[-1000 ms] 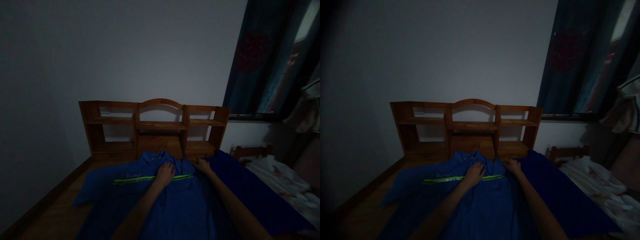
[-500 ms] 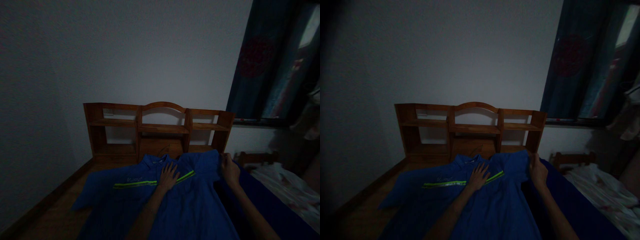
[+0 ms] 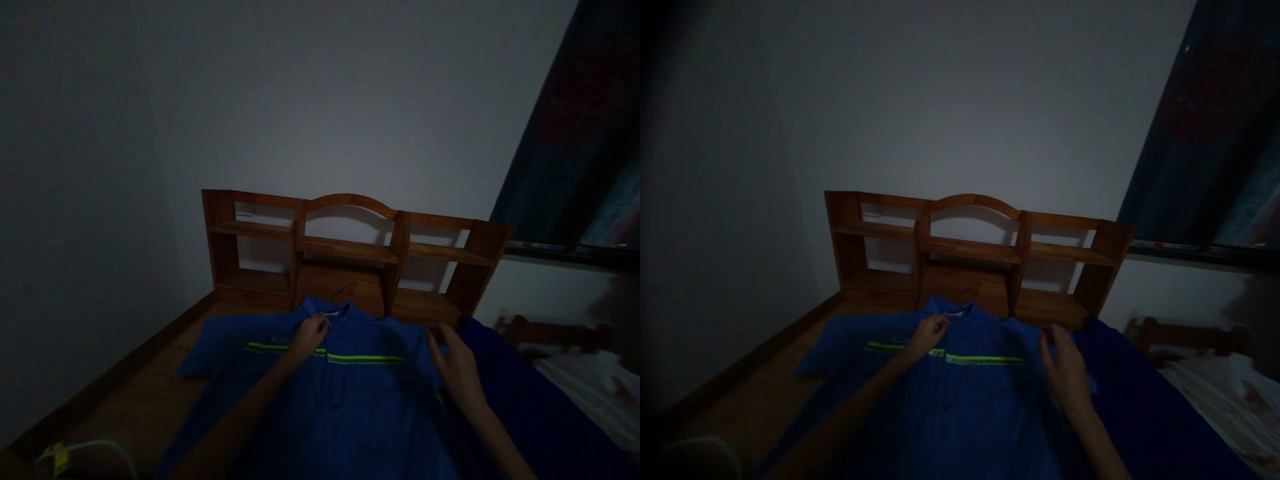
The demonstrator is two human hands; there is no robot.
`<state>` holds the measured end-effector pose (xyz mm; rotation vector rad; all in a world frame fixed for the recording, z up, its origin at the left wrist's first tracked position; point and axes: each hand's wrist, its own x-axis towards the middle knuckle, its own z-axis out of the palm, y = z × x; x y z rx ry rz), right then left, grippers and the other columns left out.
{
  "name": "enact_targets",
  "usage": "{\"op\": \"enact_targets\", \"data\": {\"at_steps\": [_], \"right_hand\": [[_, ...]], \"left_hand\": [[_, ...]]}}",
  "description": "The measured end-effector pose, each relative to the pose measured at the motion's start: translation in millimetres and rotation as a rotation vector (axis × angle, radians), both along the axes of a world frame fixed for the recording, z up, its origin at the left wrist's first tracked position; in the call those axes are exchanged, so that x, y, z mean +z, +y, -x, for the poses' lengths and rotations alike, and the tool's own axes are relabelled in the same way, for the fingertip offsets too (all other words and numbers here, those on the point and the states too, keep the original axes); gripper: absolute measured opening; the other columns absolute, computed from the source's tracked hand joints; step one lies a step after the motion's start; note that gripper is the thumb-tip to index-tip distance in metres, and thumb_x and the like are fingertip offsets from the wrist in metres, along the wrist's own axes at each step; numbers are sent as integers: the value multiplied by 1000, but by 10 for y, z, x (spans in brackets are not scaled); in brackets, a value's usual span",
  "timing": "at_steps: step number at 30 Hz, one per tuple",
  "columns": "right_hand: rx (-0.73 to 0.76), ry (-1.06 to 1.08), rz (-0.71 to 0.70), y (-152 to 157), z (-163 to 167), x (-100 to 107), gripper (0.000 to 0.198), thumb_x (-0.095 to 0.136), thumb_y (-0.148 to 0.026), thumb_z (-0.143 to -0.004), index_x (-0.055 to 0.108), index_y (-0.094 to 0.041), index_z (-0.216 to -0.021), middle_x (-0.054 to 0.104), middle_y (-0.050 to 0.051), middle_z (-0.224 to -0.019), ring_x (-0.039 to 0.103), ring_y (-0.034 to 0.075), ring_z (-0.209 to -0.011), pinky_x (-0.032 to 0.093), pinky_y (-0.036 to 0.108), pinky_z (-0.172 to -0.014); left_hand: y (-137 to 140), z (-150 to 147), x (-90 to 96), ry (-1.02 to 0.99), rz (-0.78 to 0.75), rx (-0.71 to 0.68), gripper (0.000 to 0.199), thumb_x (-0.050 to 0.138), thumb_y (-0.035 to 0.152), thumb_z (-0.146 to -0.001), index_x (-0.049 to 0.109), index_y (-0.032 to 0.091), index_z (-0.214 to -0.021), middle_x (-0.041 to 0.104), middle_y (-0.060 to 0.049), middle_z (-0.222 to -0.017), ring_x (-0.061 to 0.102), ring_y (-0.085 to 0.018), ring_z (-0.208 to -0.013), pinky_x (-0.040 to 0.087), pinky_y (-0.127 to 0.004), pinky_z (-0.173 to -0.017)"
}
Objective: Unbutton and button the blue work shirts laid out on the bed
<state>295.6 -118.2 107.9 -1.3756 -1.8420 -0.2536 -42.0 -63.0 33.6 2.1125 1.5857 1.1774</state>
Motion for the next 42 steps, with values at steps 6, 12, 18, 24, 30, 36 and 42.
{"op": "enact_targets", "data": {"at_steps": [6, 12, 18, 24, 30, 36, 42], "right_hand": [[525, 116, 386, -71, 1277, -213, 20, 42, -26, -88, 60, -20, -84, 63, 1, -81, 59, 14, -74, 42, 23, -69], [530, 195, 451, 351, 1763, -873, 23, 41, -10, -77, 63, -18, -82, 64, 3, -82, 59, 15, -79, 41, 24, -73], [575, 219, 421, 395, 1726, -1064, 24, 40, -9, -76, 62, -18, -76, 61, 3, -80, 57, 14, -79, 40, 24, -75], [550, 257, 437, 395, 1750, -1039, 25, 39, -8, -75, 61, -18, -76, 60, 2, -78, 57, 14, -76, 40, 24, -73], [541, 294, 477, 432, 1737, -1089, 29, 39, -7, -74, 66, -18, -78, 61, 3, -82, 58, 14, -80, 41, 24, -74], [511, 328, 525, 412, 1722, -1028, 35, 40, -9, -74, 71, -21, -82, 63, 4, -83, 59, 15, -78, 43, 26, -74], [468, 378, 567, 421, 1725, -1018, 35, 41, -11, -75, 72, -22, -83, 63, 3, -84, 59, 15, -77, 43, 26, -73]], "left_hand": [[-197, 310, -286, -266, 336, -91, 29, 47, 38, -79, 62, 14, -86, 61, -1, -61, 56, -13, -48, 42, -22, -46], [-239, 277, -402, -184, 155, -15, 22, 53, 31, -76, 67, 17, -84, 67, -4, -83, 61, -16, -74, 46, -25, -70], [-175, 303, -426, -139, 181, -35, 21, 58, 30, -73, 68, 18, -87, 66, -4, -89, 60, -14, -76, 45, -24, -72], [58, 339, -423, -136, 410, -153, 33, 71, 38, -60, 67, 16, -84, 67, -2, -81, 60, -15, -72, 44, -23, -65], [-21, 298, -373, -146, 305, -149, 22, 68, 33, -65, 64, 16, -78, 64, 0, -73, 58, -13, -69, 40, -20, -61], [-87, 264, -336, -176, 318, -105, 19, 65, 33, -66, 62, 16, -73, 63, 0, -66, 58, -13, -65, 40, -21, -58], [-38, 276, -395, -230, 378, -44, 26, 67, 40, -63, 64, 15, -70, 67, -2, -67, 62, -17, -65, 43, -22, -57]]}}
